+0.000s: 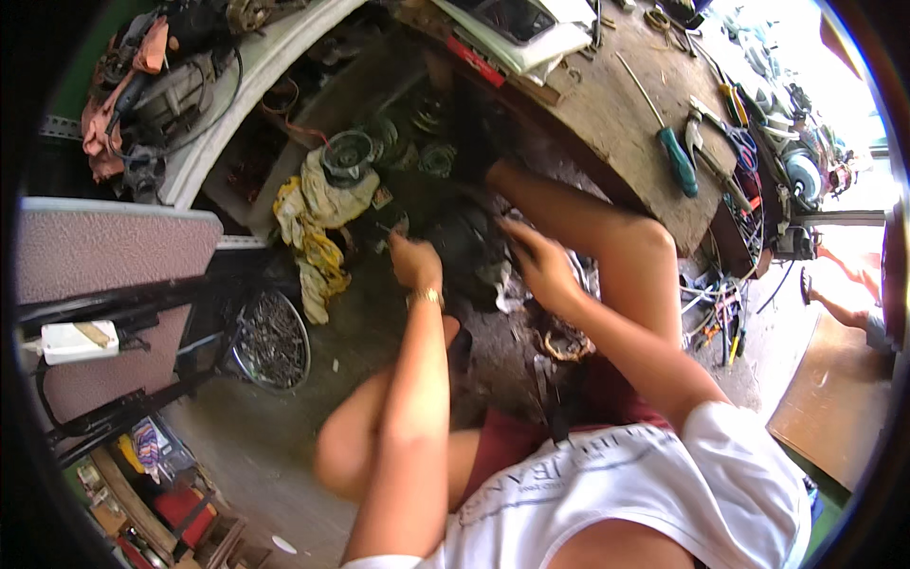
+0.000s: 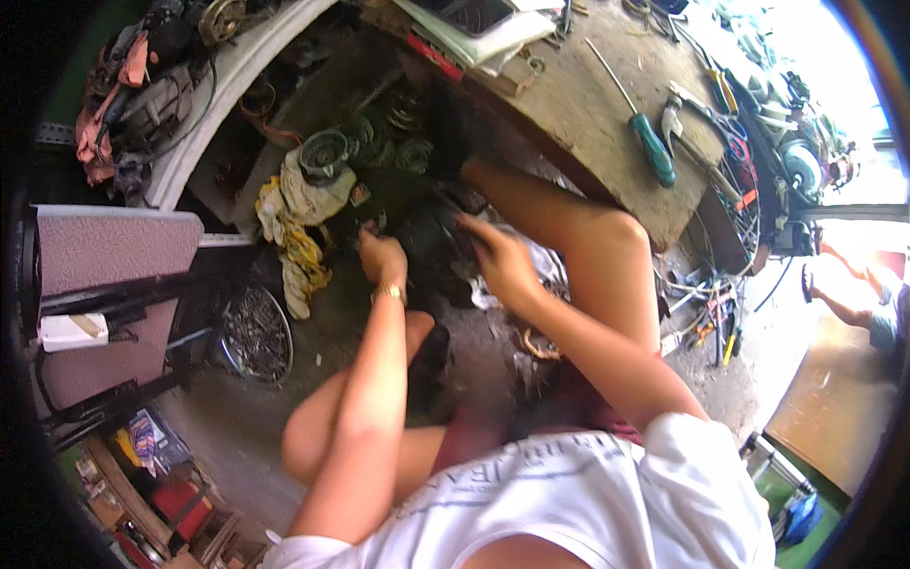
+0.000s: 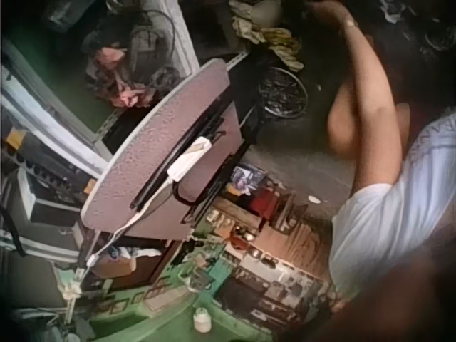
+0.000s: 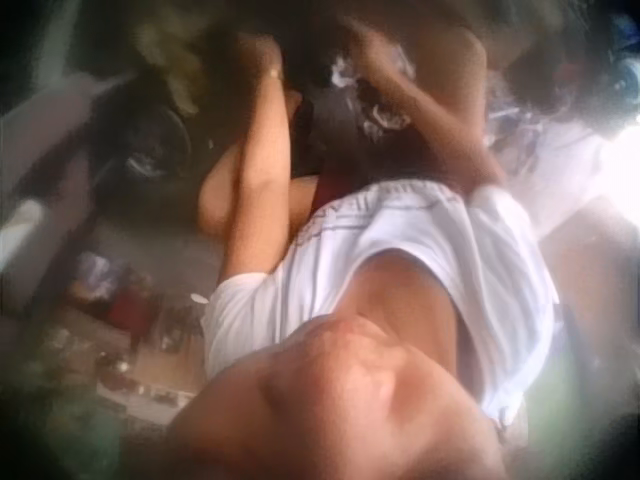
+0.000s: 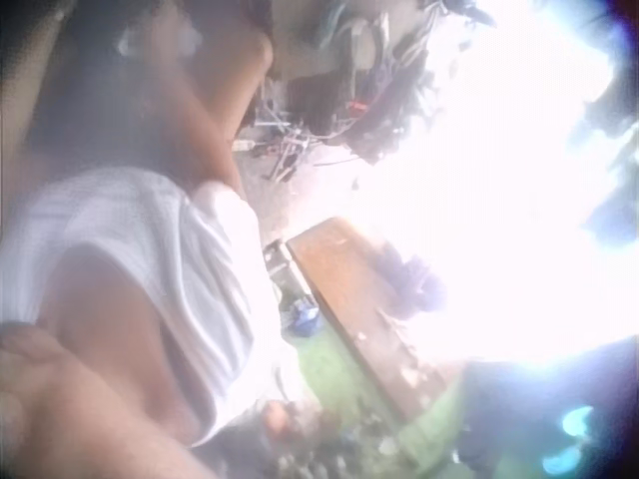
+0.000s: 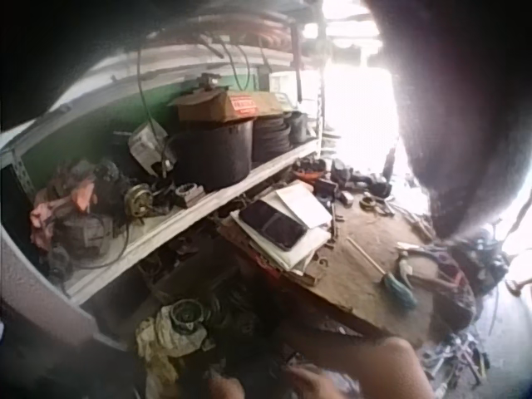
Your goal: The person wipes and manipulates a motorcycle engine stator assembly by hand and with a screwdriver. They rotate the part, clean the coils with a cloth, and use a screwdriver to probe the housing while sitting on the floor of a workshop.
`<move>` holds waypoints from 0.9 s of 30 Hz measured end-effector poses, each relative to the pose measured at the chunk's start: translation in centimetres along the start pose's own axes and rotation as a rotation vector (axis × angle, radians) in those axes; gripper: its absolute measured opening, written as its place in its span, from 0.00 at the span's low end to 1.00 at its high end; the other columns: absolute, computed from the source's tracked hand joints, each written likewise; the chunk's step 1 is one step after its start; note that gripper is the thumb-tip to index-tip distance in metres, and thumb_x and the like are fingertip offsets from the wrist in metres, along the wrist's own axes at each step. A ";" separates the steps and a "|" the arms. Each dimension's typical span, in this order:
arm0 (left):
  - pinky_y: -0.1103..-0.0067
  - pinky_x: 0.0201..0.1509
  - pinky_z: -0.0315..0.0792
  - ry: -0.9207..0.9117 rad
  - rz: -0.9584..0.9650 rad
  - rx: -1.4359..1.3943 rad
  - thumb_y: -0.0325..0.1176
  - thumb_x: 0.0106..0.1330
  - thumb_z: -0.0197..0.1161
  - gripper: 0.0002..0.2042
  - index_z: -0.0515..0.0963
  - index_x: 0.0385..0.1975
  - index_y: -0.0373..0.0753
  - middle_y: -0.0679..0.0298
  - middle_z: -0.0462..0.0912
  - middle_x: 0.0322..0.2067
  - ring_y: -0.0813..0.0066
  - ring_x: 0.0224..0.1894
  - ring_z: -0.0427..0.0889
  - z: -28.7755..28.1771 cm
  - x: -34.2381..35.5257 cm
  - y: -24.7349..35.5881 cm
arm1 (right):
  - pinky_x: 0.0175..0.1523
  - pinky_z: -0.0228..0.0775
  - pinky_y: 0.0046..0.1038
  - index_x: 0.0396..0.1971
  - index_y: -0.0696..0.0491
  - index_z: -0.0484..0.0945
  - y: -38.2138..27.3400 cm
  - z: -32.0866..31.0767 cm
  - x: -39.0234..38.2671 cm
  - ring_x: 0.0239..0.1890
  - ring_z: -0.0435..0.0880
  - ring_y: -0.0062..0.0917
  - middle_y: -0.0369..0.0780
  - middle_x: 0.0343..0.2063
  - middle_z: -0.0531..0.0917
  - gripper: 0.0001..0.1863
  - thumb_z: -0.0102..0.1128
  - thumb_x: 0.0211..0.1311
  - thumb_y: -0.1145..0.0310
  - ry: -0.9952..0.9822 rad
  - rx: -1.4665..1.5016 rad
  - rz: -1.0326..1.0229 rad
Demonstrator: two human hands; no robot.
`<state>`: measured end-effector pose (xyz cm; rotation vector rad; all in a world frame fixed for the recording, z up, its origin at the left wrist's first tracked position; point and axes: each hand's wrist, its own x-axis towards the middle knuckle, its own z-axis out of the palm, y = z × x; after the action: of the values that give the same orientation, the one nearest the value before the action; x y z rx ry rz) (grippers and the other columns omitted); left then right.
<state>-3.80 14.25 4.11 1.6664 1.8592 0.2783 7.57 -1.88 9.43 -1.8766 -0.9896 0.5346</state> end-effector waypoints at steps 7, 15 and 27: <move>0.63 0.51 0.72 0.067 0.109 -0.015 0.24 0.60 0.51 0.16 0.71 0.49 0.40 0.57 0.79 0.48 0.55 0.51 0.78 1.8 -1.4 -0.8 | 0.42 0.72 0.38 0.54 0.46 0.74 -1.2 1.7 3.0 0.35 0.83 0.41 0.52 0.41 0.81 0.23 0.51 0.59 0.80 -0.233 -0.067 0.450; 0.62 0.52 0.71 0.090 0.012 -0.045 0.25 0.62 0.49 0.15 0.71 0.48 0.41 0.57 0.78 0.49 0.56 0.51 0.77 0.4 -0.2 -2.7 | 0.59 0.66 0.32 0.55 0.50 0.73 -6.2 -6.9 -5.7 0.58 0.74 0.38 0.49 0.48 0.80 0.27 0.46 0.55 0.88 -0.189 0.001 0.189; 0.64 0.52 0.71 0.107 0.066 -0.068 0.24 0.62 0.49 0.15 0.71 0.49 0.40 0.58 0.78 0.50 0.57 0.51 0.78 0.8 0.0 -3.0 | 0.53 0.68 0.32 0.55 0.49 0.73 -5.8 -5.1 -5.0 0.50 0.80 0.38 0.49 0.44 0.81 0.27 0.45 0.57 0.87 -0.166 -0.002 0.169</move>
<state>-5.80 13.54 1.82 1.6980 1.8523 0.4611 5.80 -7.17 16.74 -1.9522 -0.9418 0.8003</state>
